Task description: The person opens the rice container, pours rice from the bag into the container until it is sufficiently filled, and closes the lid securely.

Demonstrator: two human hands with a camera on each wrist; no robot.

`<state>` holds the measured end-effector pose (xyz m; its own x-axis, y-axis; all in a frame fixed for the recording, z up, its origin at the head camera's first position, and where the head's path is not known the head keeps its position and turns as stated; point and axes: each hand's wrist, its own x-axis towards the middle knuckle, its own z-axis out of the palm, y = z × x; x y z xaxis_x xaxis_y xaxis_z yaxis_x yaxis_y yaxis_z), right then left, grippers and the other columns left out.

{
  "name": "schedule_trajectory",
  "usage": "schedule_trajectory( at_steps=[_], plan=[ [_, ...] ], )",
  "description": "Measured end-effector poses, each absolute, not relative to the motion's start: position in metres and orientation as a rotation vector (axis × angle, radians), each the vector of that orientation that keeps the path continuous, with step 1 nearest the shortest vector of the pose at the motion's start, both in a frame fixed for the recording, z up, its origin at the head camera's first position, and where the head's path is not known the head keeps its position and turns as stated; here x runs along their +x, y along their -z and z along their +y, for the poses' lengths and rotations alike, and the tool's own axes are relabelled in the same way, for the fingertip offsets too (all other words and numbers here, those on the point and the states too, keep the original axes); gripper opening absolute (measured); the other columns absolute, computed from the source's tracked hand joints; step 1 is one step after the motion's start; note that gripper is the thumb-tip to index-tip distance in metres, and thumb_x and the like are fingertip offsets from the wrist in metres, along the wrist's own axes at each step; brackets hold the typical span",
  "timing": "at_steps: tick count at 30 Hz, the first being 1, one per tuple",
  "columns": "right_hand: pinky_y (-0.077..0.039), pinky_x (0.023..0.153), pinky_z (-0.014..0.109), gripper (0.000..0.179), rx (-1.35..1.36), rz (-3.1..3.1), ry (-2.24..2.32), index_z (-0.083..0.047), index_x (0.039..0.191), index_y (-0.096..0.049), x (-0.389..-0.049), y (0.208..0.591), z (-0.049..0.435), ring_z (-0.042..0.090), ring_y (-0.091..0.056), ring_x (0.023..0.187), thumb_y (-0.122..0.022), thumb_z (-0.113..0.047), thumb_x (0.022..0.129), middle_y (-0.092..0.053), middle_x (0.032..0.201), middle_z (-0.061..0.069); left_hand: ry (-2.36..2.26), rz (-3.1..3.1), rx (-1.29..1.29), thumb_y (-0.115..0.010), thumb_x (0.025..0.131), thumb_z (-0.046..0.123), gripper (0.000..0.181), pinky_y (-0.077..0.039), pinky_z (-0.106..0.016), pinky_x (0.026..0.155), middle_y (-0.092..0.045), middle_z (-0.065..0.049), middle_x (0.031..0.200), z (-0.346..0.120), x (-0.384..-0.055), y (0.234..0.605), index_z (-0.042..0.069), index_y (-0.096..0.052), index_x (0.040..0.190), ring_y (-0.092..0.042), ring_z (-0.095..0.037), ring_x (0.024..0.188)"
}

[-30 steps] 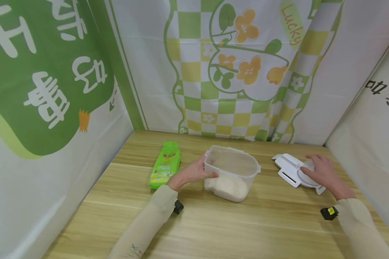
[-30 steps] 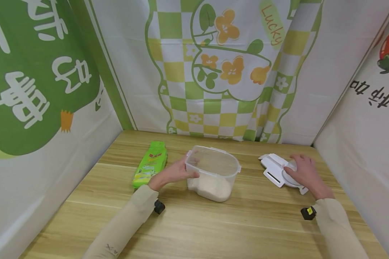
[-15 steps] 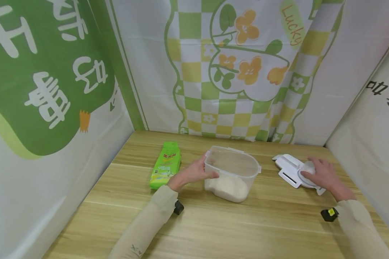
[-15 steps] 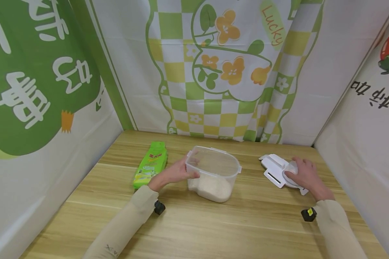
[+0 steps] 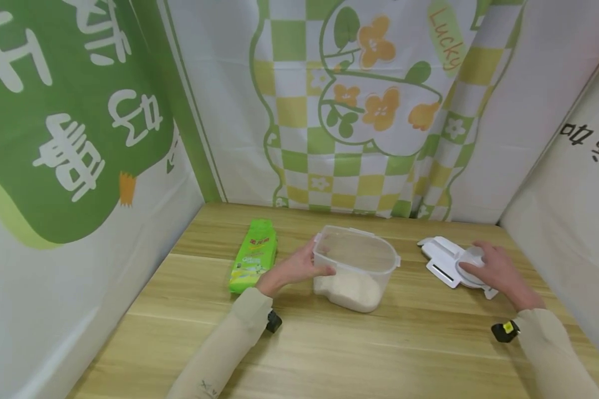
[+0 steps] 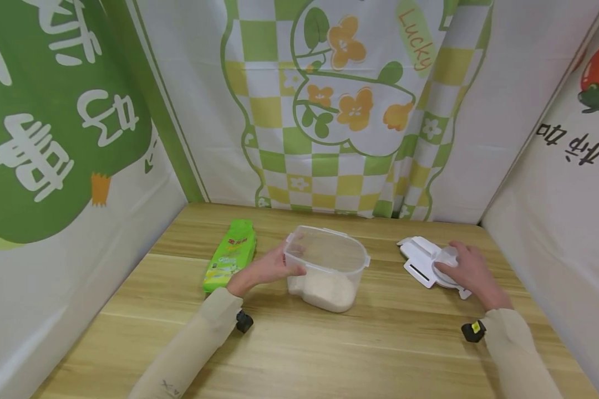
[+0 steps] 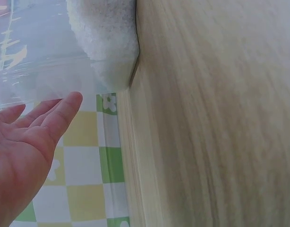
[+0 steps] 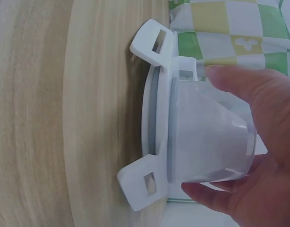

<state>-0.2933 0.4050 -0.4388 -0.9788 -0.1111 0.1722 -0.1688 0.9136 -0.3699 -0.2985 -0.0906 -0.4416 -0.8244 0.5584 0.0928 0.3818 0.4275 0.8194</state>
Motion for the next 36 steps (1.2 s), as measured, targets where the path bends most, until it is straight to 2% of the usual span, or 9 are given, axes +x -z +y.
schedule_trajectory(
  at_steps=[8, 17, 24, 27, 36],
  plan=[
    [-0.035, 0.094, 0.067, 0.071, 0.187, -2.812, -0.649, 0.013, 0.131, -0.046, -0.292, 0.439, 0.399, 0.056, -0.041, 0.117, -0.068, -0.041, 0.090, -0.045, 0.130, 0.042, -1.336, 2.488, 0.836, -0.069, 0.079, 0.065, 0.105, -0.049, -0.043, 0.102, -0.048, -0.016, 0.145, -0.093, -0.298, 0.439, 0.034, -0.007, 0.157, -0.057, -0.032, 0.124],
    [-0.033, 0.096, 0.066, 0.067, 0.098, -2.700, -0.776, 0.011, 0.130, -0.049, -0.290, 0.439, 0.393, 0.055, -0.038, 0.121, -0.065, -0.041, 0.092, -0.044, 0.131, 0.040, -1.321, 2.500, 0.851, -0.068, 0.077, 0.069, 0.104, -0.049, -0.044, 0.101, -0.049, -0.015, 0.145, -0.094, -0.298, 0.439, 0.036, -0.009, 0.156, -0.057, -0.032, 0.123],
    [-0.032, 0.092, 0.058, 0.055, 0.038, -2.534, -0.849, 0.011, 0.124, -0.053, -0.290, 0.445, 0.393, 0.049, -0.040, 0.117, -0.066, -0.033, 0.092, -0.047, 0.125, 0.035, -1.308, 2.497, 0.874, -0.068, 0.080, 0.065, 0.102, -0.049, -0.043, 0.101, -0.048, -0.014, 0.146, -0.093, -0.300, 0.442, 0.043, -0.001, 0.155, -0.056, -0.032, 0.124],
    [-0.032, 0.090, 0.056, 0.052, 0.035, -2.473, -0.875, 0.011, 0.121, -0.055, -0.289, 0.446, 0.391, 0.049, -0.041, 0.115, -0.066, -0.030, 0.091, -0.048, 0.123, 0.035, -1.305, 2.497, 0.868, -0.067, 0.080, 0.066, 0.101, -0.050, -0.042, 0.099, -0.048, -0.014, 0.146, -0.093, -0.300, 0.442, 0.044, -0.003, 0.155, -0.057, -0.032, 0.122],
    [-0.032, 0.098, 0.039, 0.042, -0.047, -2.308, -0.952, 0.009, 0.113, -0.061, -0.291, 0.447, 0.383, 0.041, -0.046, 0.117, -0.071, -0.022, 0.087, -0.057, 0.123, 0.028, -1.321, 2.481, 0.872, -0.066, 0.077, 0.070, 0.103, -0.051, -0.039, 0.098, -0.048, -0.014, 0.145, -0.095, -0.301, 0.443, 0.042, -0.005, 0.155, -0.057, -0.031, 0.123]
  ],
)
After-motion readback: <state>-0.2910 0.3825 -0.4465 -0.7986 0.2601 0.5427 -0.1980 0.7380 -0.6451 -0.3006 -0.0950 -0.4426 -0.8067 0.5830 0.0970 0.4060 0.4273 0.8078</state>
